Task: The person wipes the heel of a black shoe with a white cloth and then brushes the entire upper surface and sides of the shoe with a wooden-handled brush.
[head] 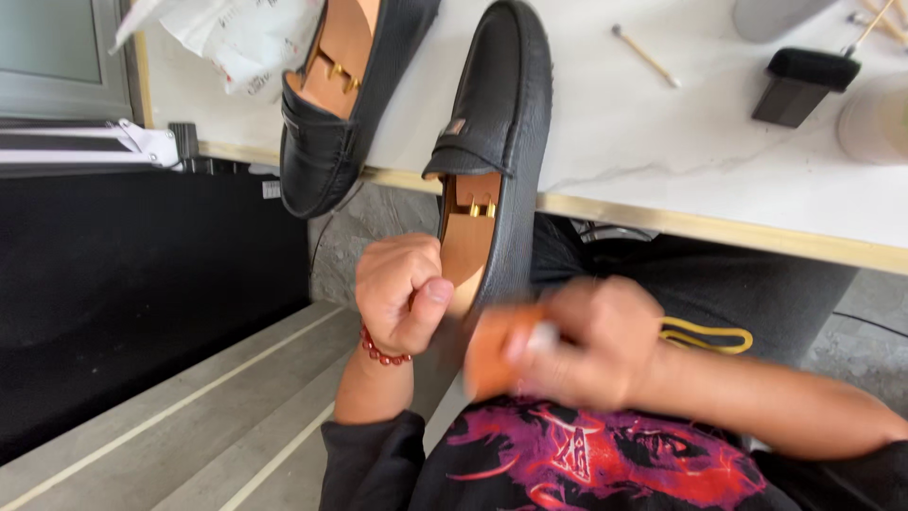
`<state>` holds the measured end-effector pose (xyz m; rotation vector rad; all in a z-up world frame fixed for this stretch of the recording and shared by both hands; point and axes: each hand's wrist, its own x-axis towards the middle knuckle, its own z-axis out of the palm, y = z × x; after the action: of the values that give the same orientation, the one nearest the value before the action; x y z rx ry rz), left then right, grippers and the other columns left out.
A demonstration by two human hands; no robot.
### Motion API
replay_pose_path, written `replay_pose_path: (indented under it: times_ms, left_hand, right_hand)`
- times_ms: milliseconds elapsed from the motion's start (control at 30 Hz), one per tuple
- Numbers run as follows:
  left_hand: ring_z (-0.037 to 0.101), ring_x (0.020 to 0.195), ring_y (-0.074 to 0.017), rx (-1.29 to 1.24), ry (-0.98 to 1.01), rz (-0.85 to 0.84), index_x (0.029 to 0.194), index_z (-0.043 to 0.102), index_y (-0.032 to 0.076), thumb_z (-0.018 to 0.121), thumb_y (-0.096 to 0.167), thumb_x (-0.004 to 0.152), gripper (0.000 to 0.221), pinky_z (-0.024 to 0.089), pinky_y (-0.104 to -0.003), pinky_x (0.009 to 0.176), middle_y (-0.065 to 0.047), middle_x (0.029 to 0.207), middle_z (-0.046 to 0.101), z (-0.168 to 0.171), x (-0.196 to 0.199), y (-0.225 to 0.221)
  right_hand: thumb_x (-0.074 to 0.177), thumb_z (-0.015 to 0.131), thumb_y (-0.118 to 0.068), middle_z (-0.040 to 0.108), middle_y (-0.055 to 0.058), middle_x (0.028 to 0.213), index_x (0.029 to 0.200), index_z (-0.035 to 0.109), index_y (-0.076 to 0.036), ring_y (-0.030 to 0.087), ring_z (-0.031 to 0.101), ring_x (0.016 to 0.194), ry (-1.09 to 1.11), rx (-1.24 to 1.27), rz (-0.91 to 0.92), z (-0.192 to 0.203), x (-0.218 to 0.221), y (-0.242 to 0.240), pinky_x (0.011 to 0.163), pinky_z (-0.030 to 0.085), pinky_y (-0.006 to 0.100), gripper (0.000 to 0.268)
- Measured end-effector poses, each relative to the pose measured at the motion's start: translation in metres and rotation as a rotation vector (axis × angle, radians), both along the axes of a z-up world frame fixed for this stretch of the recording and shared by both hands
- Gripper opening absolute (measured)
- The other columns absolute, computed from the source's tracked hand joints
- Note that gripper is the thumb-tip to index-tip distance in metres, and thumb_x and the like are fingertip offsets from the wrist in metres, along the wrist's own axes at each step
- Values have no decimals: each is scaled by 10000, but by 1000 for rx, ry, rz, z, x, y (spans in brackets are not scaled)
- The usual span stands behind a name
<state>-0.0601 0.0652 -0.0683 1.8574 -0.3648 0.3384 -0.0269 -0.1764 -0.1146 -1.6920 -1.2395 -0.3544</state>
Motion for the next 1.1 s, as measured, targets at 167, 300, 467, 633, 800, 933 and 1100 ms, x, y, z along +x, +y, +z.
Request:
replay_pose_path:
  times_ms: [167,300,467,633,800,933,1100]
  left_hand:
    - [372,485,-168,-114,-22,45,694,415,58,587,157,991,357,272,-336,505,-25,585,414,-2,-1,-5]
    - [372,495,-173,-113,-13,6,699,414,53,583,155,999,359,283,-325,481,-28,589,418,-1,1,-3]
    - [381,495,-183,-41,-18,16,695,401,63,585,133,992,357,276,-332,480,-34,594,421,6,6,-7]
    - [406,509,-213,56,-3,14,701,422,59,603,115,985,341,309,-340,487,-41,606,418,8,9,-13]
    - [425,508,-215,53,30,19,700,431,63,621,100,976,337,324,-332,487,-38,598,439,11,7,-22]
    - [420,508,-224,72,20,4,696,433,61,628,94,975,342,320,-338,486,-52,600,427,11,7,-25]
    - [415,521,-236,67,39,-12,713,428,52,617,108,983,335,316,-341,492,-64,615,410,14,8,-26]
  right_hand:
    - [859,876,-367,632,126,990,1352,629,-187,250,643,775,79,-5,-206,-5,-12,-1,605,490,324,580]
    - [798,839,-276,641,143,964,1285,590,-115,331,631,755,179,20,-264,-15,5,-1,624,505,417,570]
    - [832,857,-361,624,78,942,1294,640,-239,246,615,734,9,112,-88,-3,-4,2,577,452,343,525]
    - [876,848,-383,613,139,997,1340,629,-172,276,597,767,-6,-2,-200,-6,11,-12,611,449,369,555]
    - [834,889,-371,690,61,980,1227,614,-145,216,552,672,-21,-90,-103,-7,19,-31,555,386,361,531]
    - [802,843,-381,630,87,923,1282,627,-208,252,580,718,-55,31,-142,-7,3,-25,604,416,386,554]
    - [830,860,-319,637,163,910,1281,616,-151,295,537,729,58,-100,-375,-21,13,-34,659,410,385,539]
